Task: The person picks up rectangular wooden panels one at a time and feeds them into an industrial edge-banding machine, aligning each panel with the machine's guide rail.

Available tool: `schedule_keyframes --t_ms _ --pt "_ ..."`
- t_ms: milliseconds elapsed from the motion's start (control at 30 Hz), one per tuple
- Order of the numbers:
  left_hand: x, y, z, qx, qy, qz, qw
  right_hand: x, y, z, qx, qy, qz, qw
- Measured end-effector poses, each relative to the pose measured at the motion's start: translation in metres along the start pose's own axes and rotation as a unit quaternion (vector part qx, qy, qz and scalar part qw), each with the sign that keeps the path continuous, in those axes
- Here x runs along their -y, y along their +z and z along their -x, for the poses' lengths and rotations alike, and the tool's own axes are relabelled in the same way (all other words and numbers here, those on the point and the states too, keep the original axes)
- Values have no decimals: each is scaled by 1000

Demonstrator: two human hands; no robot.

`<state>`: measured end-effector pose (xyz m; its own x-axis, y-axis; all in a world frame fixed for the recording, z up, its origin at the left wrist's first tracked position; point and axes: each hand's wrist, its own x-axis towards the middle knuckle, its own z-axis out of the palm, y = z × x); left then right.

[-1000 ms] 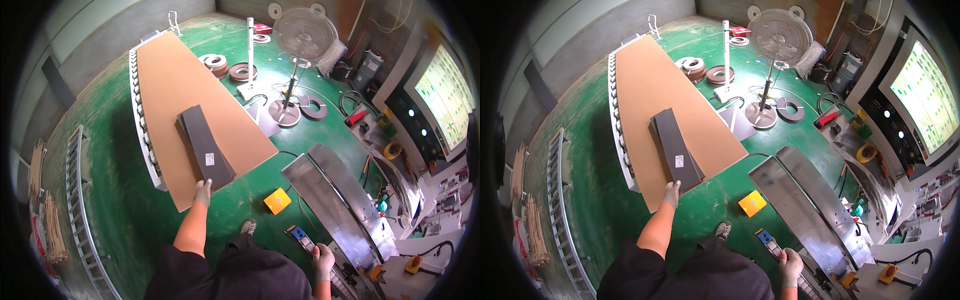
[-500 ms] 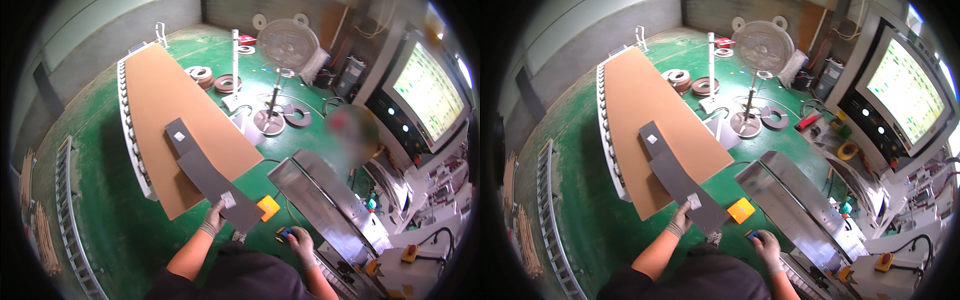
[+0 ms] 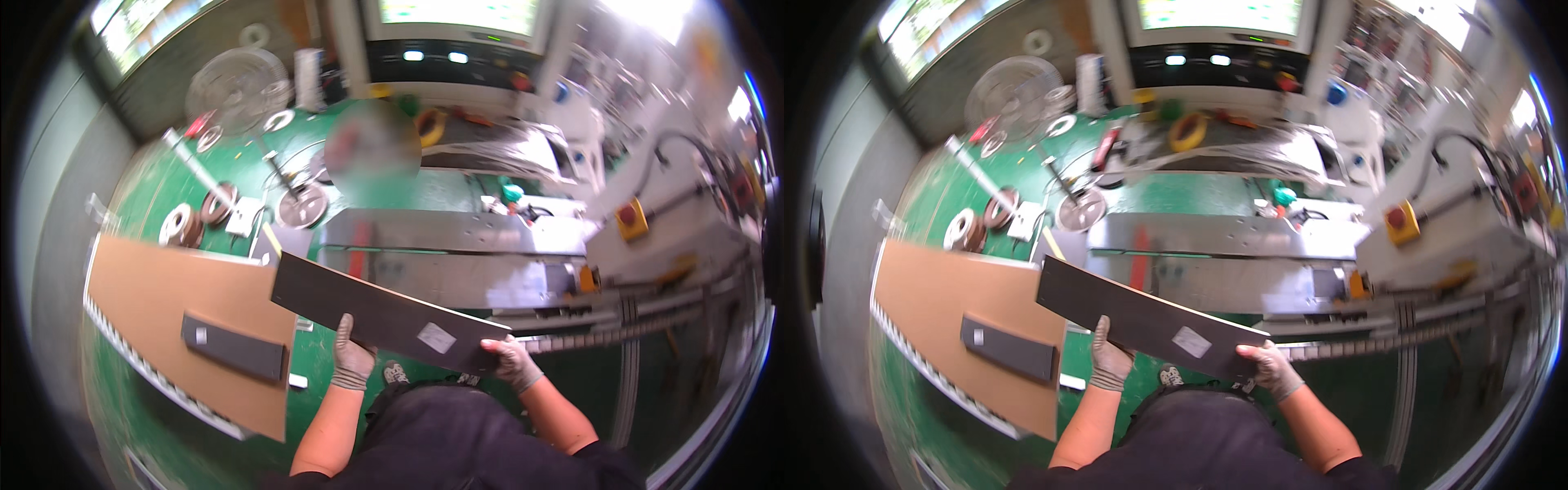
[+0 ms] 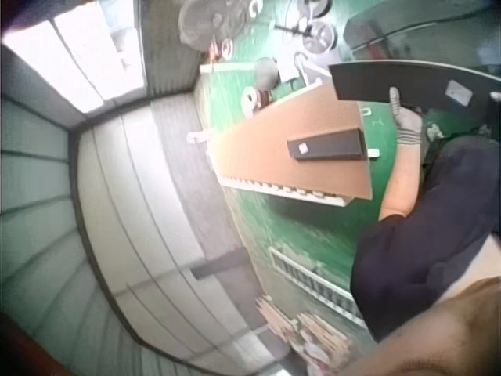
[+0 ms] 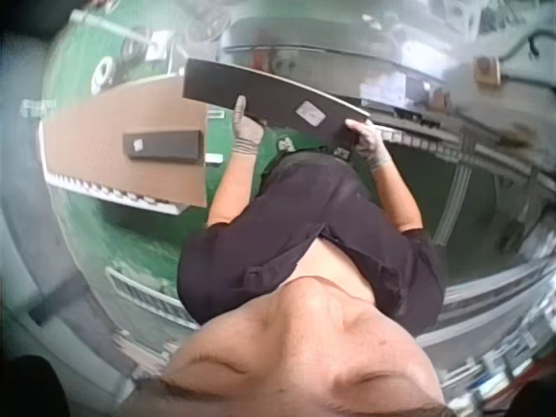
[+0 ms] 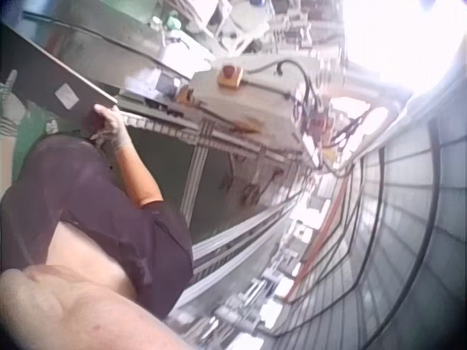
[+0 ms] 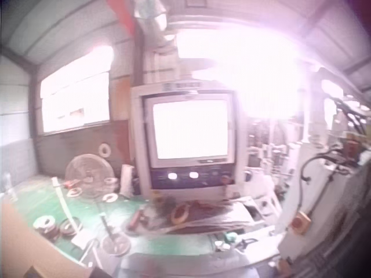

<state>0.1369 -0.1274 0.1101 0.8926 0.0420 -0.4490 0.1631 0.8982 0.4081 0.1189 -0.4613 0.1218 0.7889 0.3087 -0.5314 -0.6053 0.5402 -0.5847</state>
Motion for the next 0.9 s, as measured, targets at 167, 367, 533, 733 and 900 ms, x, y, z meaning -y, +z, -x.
schedule_keyframes --t_ms 167,367,533,733,900 --pt "28 56 -34 140 -95 -195 966 -56 -101 106 -132 -76 -166 974" --pt "109 134 -37 276 -222 -604 714 -153 -110 202 -230 -134 -430 863" --pt "184 139 -47 252 -405 -497 724 -189 -91 206 -291 -174 -515 787" --pt "257 112 -63 323 -201 -543 749 -152 -91 183 -299 -217 -537 758" --pt "270 168 -37 199 -354 -516 755 -129 -114 192 -273 -237 -563 743"
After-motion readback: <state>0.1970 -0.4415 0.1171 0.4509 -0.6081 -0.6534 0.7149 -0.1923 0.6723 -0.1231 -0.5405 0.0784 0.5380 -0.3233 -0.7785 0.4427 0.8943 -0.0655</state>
